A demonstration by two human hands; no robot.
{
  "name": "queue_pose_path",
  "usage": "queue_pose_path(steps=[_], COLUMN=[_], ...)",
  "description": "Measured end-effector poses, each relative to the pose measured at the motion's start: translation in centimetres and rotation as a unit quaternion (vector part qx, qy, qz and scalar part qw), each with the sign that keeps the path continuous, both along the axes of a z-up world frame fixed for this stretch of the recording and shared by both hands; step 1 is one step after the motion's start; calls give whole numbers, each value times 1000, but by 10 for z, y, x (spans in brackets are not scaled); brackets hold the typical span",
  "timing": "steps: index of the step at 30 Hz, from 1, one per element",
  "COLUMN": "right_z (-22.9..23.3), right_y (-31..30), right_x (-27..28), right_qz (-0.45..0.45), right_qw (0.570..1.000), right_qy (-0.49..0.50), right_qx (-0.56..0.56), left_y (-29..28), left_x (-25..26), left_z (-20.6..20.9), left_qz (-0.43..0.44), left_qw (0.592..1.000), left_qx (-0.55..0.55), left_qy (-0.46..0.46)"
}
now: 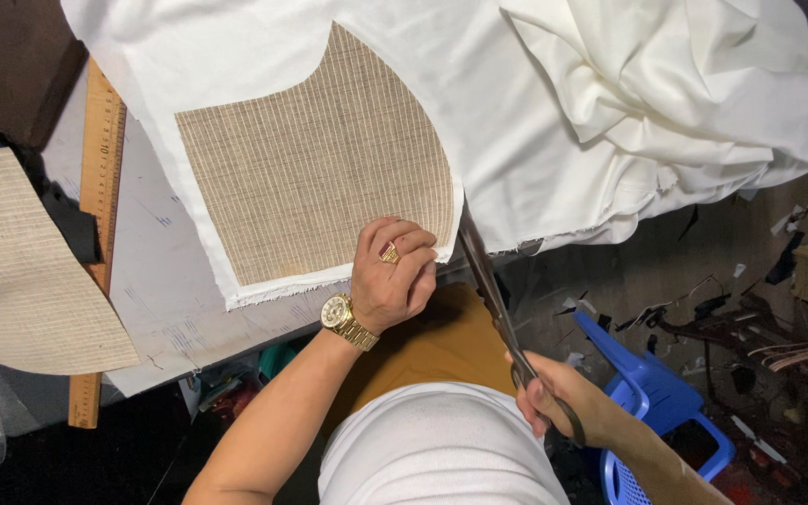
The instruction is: The person cuts a curved shape out of a white fabric sheet using large tailoring shears, moving the shears along the edge of a striped template. They then lift the fabric to check the cut, smooth it out on the table, and continue cutting another section.
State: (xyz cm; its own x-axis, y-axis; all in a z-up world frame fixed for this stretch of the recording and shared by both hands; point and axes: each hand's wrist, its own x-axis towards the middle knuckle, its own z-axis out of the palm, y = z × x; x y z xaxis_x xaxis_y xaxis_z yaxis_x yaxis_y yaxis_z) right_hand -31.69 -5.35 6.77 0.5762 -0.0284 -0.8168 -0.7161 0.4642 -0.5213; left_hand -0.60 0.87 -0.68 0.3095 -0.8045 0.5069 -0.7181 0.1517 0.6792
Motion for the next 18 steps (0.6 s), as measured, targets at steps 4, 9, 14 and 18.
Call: queue_pose_path(steps=[4,9,14,18], right_z=[1,-19,-27,-12], right_y=[-14,-16,-9,-4], right_x=[39,48,56,68], right_qz=[-24,-98,-99,-111], right_qw=[1000,993,991,986], right_qy=[13,-2,31,89], right_qx=[-9,-60,-84,-88], left_y=[-1,-3,-3,-3], left_x=[1,-3,-2,-1], left_z=[2,-11,-12,-11], left_qz=[0,21,19,16], left_qw=[1000,999,999,1000], left_qx=[1,-36,-31,-25], left_qy=[-8,0,-3,-2])
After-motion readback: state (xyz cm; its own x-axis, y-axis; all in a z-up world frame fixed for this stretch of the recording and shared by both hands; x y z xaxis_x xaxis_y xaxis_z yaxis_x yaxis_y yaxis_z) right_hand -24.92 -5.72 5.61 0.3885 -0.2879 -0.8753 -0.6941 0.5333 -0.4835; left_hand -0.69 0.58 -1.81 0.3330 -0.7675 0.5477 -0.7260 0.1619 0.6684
